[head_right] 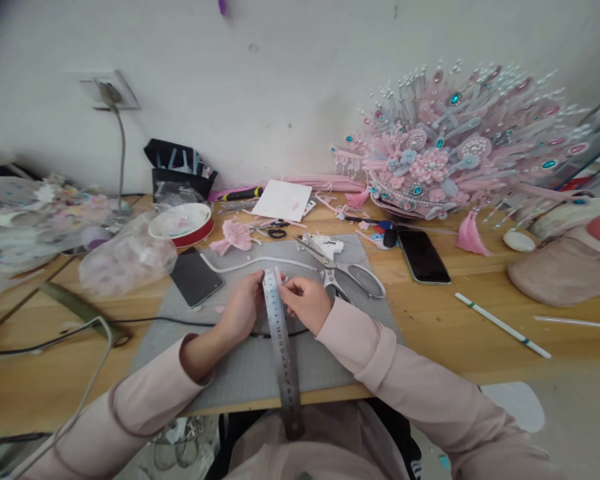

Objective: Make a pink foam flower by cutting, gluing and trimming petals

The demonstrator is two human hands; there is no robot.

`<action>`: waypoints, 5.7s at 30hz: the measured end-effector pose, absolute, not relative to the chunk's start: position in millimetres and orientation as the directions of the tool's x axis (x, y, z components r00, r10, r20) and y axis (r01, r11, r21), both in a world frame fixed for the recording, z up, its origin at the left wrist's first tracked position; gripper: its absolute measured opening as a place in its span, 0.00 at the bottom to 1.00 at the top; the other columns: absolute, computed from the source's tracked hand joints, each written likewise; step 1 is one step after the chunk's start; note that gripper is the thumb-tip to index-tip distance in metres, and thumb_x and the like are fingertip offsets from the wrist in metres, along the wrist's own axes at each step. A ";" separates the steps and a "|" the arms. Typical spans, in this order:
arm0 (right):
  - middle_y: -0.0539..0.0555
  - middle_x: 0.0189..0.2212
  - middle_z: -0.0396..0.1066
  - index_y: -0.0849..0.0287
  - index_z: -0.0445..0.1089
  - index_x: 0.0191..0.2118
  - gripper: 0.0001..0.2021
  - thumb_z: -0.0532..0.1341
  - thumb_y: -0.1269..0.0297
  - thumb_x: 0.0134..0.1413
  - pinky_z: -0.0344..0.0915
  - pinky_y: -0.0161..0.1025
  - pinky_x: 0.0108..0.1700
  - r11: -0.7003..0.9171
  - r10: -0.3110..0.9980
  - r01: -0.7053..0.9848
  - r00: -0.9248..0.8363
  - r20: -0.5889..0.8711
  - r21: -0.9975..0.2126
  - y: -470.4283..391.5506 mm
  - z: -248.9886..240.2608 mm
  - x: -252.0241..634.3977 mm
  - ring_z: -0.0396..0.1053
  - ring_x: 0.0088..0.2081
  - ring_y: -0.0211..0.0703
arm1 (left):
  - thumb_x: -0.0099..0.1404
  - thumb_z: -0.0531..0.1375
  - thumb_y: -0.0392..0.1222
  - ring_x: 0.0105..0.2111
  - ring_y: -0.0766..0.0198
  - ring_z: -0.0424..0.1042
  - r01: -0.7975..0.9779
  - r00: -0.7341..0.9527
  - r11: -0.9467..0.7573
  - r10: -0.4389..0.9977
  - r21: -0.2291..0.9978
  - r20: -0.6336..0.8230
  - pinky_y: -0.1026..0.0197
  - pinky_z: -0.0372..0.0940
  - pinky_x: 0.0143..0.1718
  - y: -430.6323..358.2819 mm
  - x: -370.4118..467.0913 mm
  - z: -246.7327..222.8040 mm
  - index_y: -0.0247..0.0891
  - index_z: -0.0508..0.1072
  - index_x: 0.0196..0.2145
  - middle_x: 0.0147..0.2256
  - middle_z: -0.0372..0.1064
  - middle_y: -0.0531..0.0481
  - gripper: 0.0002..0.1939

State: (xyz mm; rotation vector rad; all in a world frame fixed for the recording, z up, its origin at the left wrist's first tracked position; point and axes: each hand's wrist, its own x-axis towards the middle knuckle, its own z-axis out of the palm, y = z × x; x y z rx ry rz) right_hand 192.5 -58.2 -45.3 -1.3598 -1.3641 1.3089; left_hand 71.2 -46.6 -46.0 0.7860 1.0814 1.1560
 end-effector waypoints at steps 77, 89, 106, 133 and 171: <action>0.46 0.19 0.62 0.58 0.63 0.25 0.07 0.56 0.60 0.47 0.55 0.32 0.23 0.200 0.961 0.264 -0.239 0.137 -0.943 -55.5 -29.0 206.5 0.56 0.20 0.33 | 0.56 0.59 0.41 0.17 0.75 0.53 -0.535 0.466 0.561 0.820 0.632 -0.334 0.70 0.53 0.20 -50.3 60.0 -28.5 0.34 0.68 0.24 0.20 0.52 0.58 0.07; 0.47 0.22 0.61 0.57 0.61 0.26 0.16 0.55 0.48 0.50 0.59 0.34 0.29 0.246 0.918 0.032 -0.330 0.222 -0.969 -61.1 -19.3 207.6 0.60 0.25 0.36 | 0.51 0.60 0.37 0.14 0.77 0.46 -0.437 0.693 0.684 0.670 0.584 -0.265 0.70 0.42 0.15 -51.0 52.8 -26.8 0.32 0.67 0.20 0.17 0.47 0.58 0.06; 0.51 0.26 0.70 0.59 0.67 0.31 0.12 0.59 0.54 0.51 0.64 0.38 0.35 0.327 0.904 0.054 -0.310 0.295 -0.944 -57.3 -32.2 208.1 0.68 0.30 0.39 | 0.50 0.56 0.29 0.17 0.75 0.53 -0.429 0.726 0.769 0.606 0.474 -0.325 0.74 0.50 0.15 -52.0 53.5 -19.0 0.30 0.65 0.21 0.17 0.52 0.55 0.03; 0.49 0.22 0.66 0.59 0.66 0.26 0.06 0.56 0.70 0.52 0.59 0.33 0.27 0.546 0.835 0.459 -0.231 0.500 -0.701 -52.1 -36.3 210.8 0.60 0.23 0.35 | 0.59 0.56 0.32 0.23 0.73 0.66 -0.489 0.536 0.597 0.781 0.635 -0.322 0.70 0.63 0.26 -54.9 61.8 -32.7 0.31 0.68 0.27 0.24 0.64 0.52 0.04; 0.63 0.33 0.72 0.62 0.71 0.34 0.15 0.59 0.55 0.47 0.63 0.43 0.37 0.061 0.997 0.992 -0.054 0.061 -0.113 -61.6 -31.1 281.0 0.69 0.39 0.55 | 0.52 0.63 0.34 0.20 0.76 0.60 -0.490 0.321 0.357 0.922 0.795 -0.217 0.72 0.58 0.23 -38.4 52.8 -27.0 0.31 0.69 0.23 0.22 0.64 0.54 0.05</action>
